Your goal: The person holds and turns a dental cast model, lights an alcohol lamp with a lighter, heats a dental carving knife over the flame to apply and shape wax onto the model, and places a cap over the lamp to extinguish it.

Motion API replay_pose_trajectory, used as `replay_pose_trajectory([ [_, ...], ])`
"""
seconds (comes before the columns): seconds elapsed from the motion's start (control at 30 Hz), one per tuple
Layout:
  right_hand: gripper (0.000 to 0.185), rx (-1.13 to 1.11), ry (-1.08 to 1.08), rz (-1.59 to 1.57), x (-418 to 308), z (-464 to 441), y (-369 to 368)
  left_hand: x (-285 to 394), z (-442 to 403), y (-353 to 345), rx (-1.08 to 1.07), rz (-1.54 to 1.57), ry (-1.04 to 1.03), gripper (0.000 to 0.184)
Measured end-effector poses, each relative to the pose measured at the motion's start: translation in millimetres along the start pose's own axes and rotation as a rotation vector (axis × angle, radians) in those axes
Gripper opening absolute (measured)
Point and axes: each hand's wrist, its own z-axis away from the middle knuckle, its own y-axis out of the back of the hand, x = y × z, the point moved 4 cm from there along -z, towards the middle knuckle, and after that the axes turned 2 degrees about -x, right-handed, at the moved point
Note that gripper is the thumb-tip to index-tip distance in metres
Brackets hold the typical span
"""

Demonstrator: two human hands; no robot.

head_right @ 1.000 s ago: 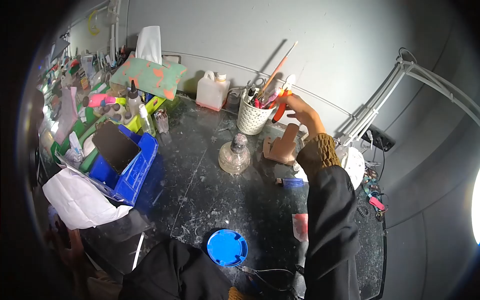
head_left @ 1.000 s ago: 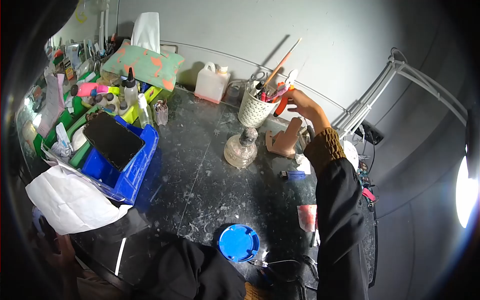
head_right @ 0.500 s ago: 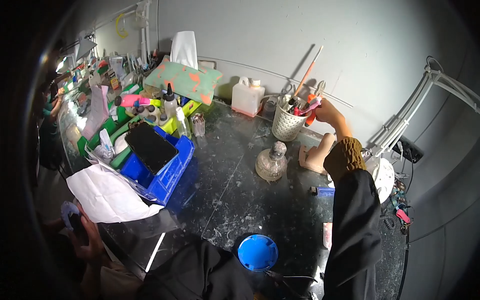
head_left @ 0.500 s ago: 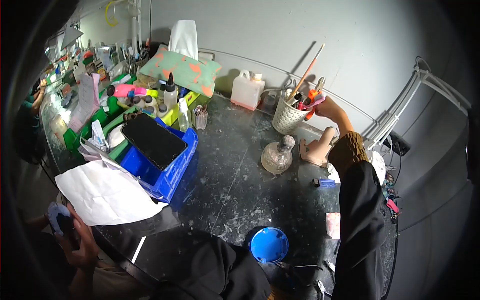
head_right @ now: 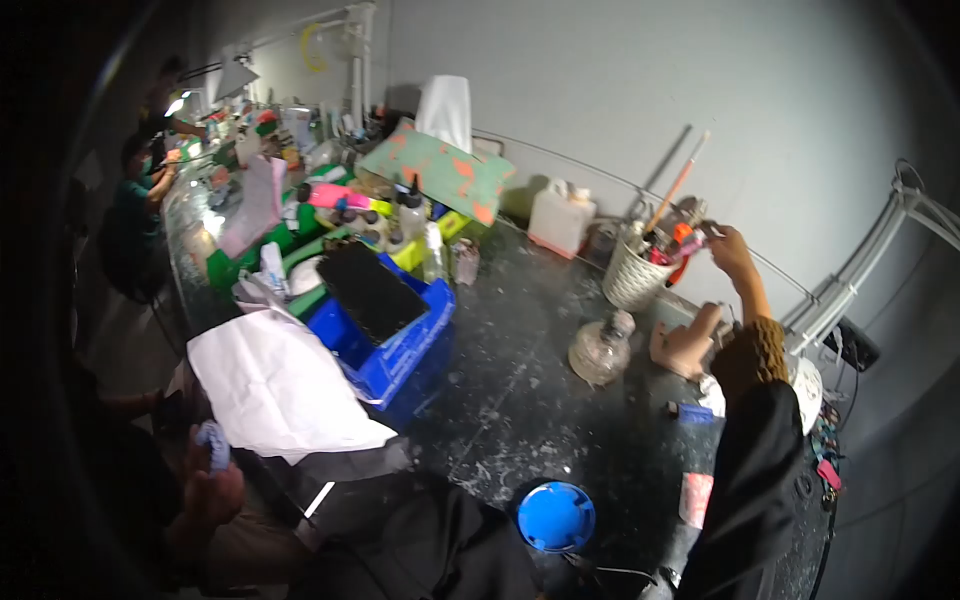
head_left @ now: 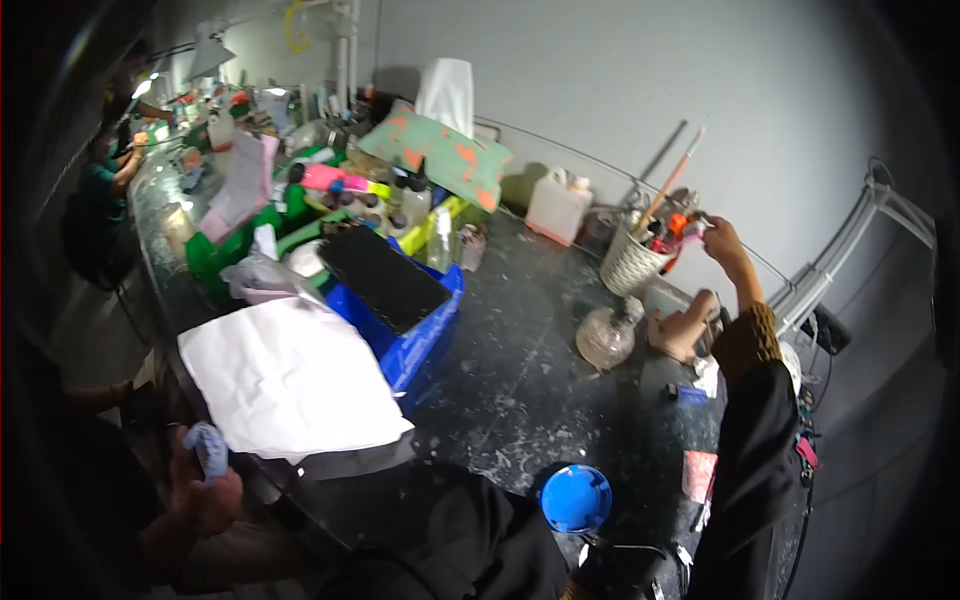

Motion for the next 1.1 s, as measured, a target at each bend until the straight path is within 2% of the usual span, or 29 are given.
replay_pose_trajectory([
  [0.03,0.037,0.104,0.075,0.15,7.5,-8.3,12.1,0.1,0.6,-0.2,0.018,0.024,-0.012,0.031],
  [0.07,0.035,0.322,0.272,0.181,30.8,-23.3,25.4,0.9,2.1,0.4,0.035,0.052,-0.021,0.032],
  [0.1,0.033,0.365,0.284,0.361,34.4,-29.8,41.8,0.4,-4.3,3.0,0.05,0.076,-0.035,0.033],
  [0.13,0.031,0.434,0.247,0.351,42.0,-32.8,55.3,3.8,4.4,5.6,0.059,0.096,-0.051,0.034],
  [0.17,0.038,0.422,0.15,0.224,65.2,-50.4,73.8,3.5,5.3,7.0,0.075,0.119,-0.067,0.035],
  [0.2,0.046,0.537,0.232,-0.05,88.1,-63.6,86.2,5.4,5.9,8.0,0.084,0.134,-0.081,0.036],
  [0.23,0.053,0.528,0.255,-0.189,79.1,-48.4,93.0,6.9,6.1,9.4,0.092,0.14,-0.102,0.037],
  [0.27,0.05,0.551,0.246,-0.455,61.5,-28.7,95.6,8.8,6.4,10.4,0.099,0.142,-0.124,0.038],
  [0.3,0.049,0.651,0.257,-0.648,49.7,-16.6,100.1,11.1,5.6,11.7,0.102,0.124,-0.152,0.039],
  [0.33,0.048,0.785,0.301,-0.722,-7.4,28.8,87.7,12.2,7.3,9.5,0.124,0.142,-0.17,0.039],
  [0.37,0.047,0.734,0.348,-0.811,-37.5,50.9,86.3,13.4,5.7,10.3,0.129,0.125,-0.183,0.04],
  [0.43,0.039,0.712,0.458,-0.715,-119.4,122.5,59.2,15.5,4.0,8.9,0.139,0.082,-0.211,0.041],
  [0.47,0.034,0.667,0.585,-0.604,-173.7,169.0,33.2,18.0,3.0,8.0,0.144,0.051,-0.228,0.042],
  [0.53,0.026,0.337,0.699,-0.548,-259.2,244.9,-18.7,20.8,2.3,7.1,0.147,-0.045,-0.28,0.043],
  [0.57,0.023,0.133,0.73,-0.336,-299.7,287.6,-49.1,24.9,0.3,6.7,0.148,-0.107,-0.309,0.044],
  [0.6,0.026,-0.175,0.787,-0.252,-313.1,317.9,-75.0,26.4,-0.7,3.9,0.168,-0.152,-0.33,0.044],
  [0.63,0.031,-0.485,0.819,-0.163,-323.7,351.0,-100.6,26.8,-0.5,3.9,0.173,-0.213,-0.358,0.045],
  [0.7,0.062,-0.888,0.988,0.314,-355.5,426.9,-167.0,25.8,-0.2,4.2,0.178,-0.335,-0.425,0.046],
  [0.73,0.059,-0.918,1.006,0.408,-355.7,446.5,-190.7,23.9,0.0,4.7,0.179,-0.388,-0.458,0.047],
  [0.77,0.062,-0.825,1.043,0.411,-357.6,456.2,-209.5,22.2,0.5,4.6,0.179,-0.442,-0.496,0.047],
  [0.9,0.059,-0.614,1.11,0.746,-376.6,431.7,-249.4,19.0,5.8,0.8,0.188,-0.565,-0.594,0.05],
  [0.93,0.067,-0.551,1.094,0.718,-376.0,424.9,-257.6,18.6,8.7,-1.8,0.185,-0.578,-0.608,0.05],
  [1.03,0.064,-0.579,1.024,0.746,-370.1,418.6,-271.8,22.4,15.4,-6.2,0.16,-0.588,-0.61,0.052],
  [1.1,0.063,-0.624,1.015,0.777,-364.1,421.2,-277.7,24.8,17.0,-7.8,0.181,-0.561,-0.509,0.054],
])
